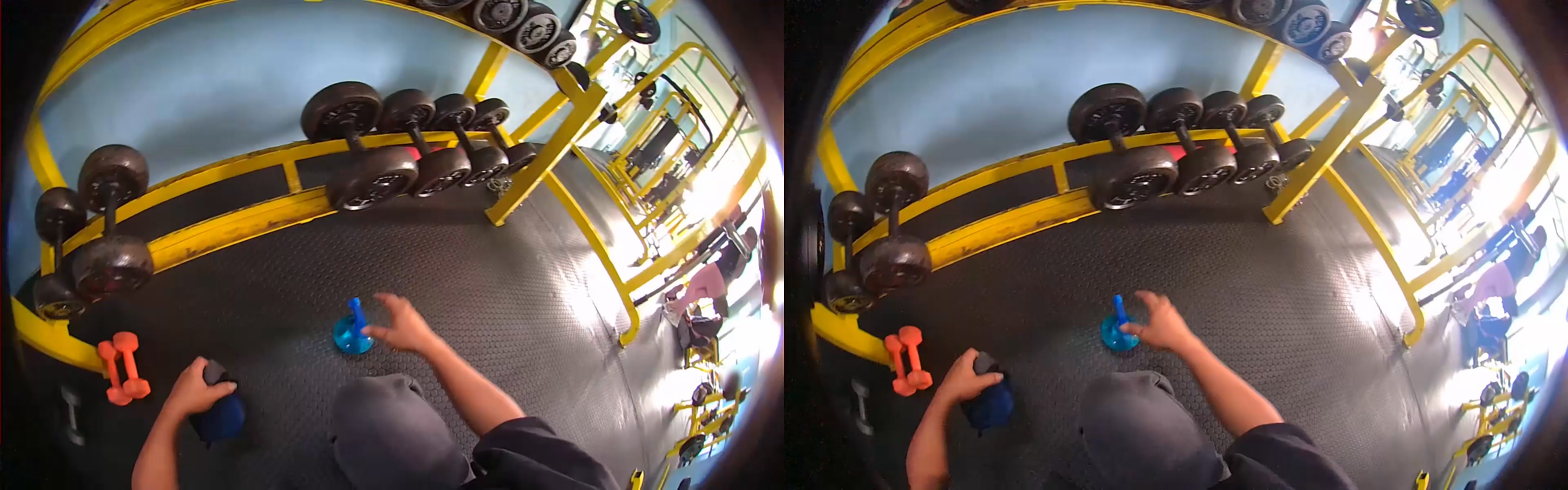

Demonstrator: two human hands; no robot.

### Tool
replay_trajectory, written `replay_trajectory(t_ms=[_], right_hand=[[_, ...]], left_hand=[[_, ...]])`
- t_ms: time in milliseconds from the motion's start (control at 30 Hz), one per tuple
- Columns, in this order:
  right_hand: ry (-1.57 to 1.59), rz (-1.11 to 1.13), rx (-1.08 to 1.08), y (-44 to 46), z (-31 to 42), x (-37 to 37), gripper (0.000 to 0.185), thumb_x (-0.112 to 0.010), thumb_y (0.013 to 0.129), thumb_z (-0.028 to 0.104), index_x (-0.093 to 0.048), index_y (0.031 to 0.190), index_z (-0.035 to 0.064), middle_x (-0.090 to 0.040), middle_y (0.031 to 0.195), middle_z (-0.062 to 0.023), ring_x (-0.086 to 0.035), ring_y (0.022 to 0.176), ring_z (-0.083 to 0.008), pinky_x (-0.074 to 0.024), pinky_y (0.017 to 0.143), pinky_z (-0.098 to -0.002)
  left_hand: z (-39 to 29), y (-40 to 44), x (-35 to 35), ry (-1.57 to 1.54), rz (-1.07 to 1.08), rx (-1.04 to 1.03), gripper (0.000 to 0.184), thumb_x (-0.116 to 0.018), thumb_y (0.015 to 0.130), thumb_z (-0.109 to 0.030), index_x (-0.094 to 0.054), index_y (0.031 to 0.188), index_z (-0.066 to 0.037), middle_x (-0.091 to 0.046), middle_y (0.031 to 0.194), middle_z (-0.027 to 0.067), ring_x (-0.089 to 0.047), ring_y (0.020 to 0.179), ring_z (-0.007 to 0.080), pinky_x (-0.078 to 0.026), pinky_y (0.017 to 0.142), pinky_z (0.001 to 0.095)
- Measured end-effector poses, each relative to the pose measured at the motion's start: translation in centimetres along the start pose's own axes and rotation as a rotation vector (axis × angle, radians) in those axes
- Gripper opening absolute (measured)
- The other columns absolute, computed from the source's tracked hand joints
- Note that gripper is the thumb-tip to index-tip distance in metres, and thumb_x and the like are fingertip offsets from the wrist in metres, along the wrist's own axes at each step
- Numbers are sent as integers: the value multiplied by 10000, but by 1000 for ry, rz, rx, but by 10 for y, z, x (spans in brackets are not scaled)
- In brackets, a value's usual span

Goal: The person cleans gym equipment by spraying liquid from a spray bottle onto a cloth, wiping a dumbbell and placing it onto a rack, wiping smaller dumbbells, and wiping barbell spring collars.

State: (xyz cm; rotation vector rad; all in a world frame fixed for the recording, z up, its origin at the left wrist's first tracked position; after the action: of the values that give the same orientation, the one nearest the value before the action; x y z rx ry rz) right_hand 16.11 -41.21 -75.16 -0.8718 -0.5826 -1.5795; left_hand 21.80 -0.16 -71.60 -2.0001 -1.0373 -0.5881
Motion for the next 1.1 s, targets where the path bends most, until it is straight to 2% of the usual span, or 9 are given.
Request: replay_trajectory(t_ms=[233, 400, 500, 567, 600, 733, 867, 933, 1100], right_hand=[[-4, 20, -271, 3, 8, -75, 582, -657, 800, 427, -488, 1241, 88, -534, 1128, -250, -582, 1007, -412, -488, 858, -470], [-58, 56, -163, 27, 7, -72, 432, -667, 796, 347, -586, 1127, 83, -567, 1090, -195, -601, 963, -386, -495, 836, -460], [-108, 185, -139, 20, 45, -39, 405, -663, 796, 321, -597, 1125, 94, -569, 1096, -181, -604, 962, -378, -494, 842, -452], [-167, 300, -82, 20, 82, -10, 390, -655, 799, 296, -598, 1142, 120, -574, 1092, -176, -606, 962, -371, -494, 841, -454], [-190, 352, -43, 17, 99, 4, 365, -642, 800, 256, -603, 1142, 137, -552, 1113, -194, -606, 955, -377, -500, 827, -452], [-240, 496, 42, -21, 176, 69, 346, -617, 781, 189, -612, 1123, 140, -512, 1109, -215, -603, 940, -397, -504, 809, -467], [-127, 549, 15, -89, 232, 129, 354, -602, 771, 176, -612, 1124, 143, -497, 1097, -213, -592, 945, -406, -496, 819, -472], [-83, 567, -37, -128, 263, 168, 350, -592, 781, 191, -610, 1127, 140, -496, 1097, -212, -580, 971, -404, -488, 831, -468], [-57, 454, 32, -205, 340, 280, 255, -610, 769, 252, -641, 1003, 157, -572, 892, -148, -593, 903, -346, -506, 776, -442]], left_hand=[[-21, 13, -13, 45, -67, 39, 808, -750, 688, -374, -329, 1258, 14, -567, 1098, 302, -571, 1056, 413, -451, 885, 435], [-40, 5, 12, -74, -200, -127, 807, -750, 706, -289, -274, 1310, -46, -586, 1060, 276, -581, 1032, 395, -446, 887, 439], [-58, -13, 34, -366, -223, -19, 617, -734, 719, -196, -418, 1238, -90, -599, 1018, 226, -595, 962, 363, -462, 846, 418], [-52, -22, 34, -172, -299, -233, 351, -709, 728, -133, -574, 1048, -84, -592, 955, 181, -591, 876, 334, -475, 783, 393], [-73, -38, 38, -185, -283, -101, 188, -710, 724, -138, -626, 873, -61, -579, 895, 169, -585, 840, 333, -476, 754, 390], [-133, -106, 54, -193, -101, -47, 316, -755, 693, -245, -621, 940, -100, -553, 934, 206, -563, 920, 371, -471, 786, 419], [-176, -183, 61, -307, 6, 87, 683, -861, 492, -177, -552, 1090, -54, -578, 1106, 183, -558, 1067, 333, -454, 916, 388], [-220, -229, 83, -232, 64, 75, 357, -716, 713, -156, -628, 1046, -64, -630, 995, 208, -593, 959, 372, -476, 832, 426], [-283, -322, 135, -264, 22, -76, 130, -653, 778, -182, -680, 860, -85, -664, 913, 160, -629, 861, 359, -507, 763, 412]])
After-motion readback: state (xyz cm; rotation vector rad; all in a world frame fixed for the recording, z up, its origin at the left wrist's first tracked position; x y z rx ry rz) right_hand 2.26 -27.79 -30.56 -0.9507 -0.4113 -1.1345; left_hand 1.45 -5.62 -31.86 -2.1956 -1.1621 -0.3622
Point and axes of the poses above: each hand's wrist, its own y-axis towards the middle knuckle, its own x-axis out of the back of the hand, z = x × y, the point moved 4 cm from there along y, towards the middle knuckle
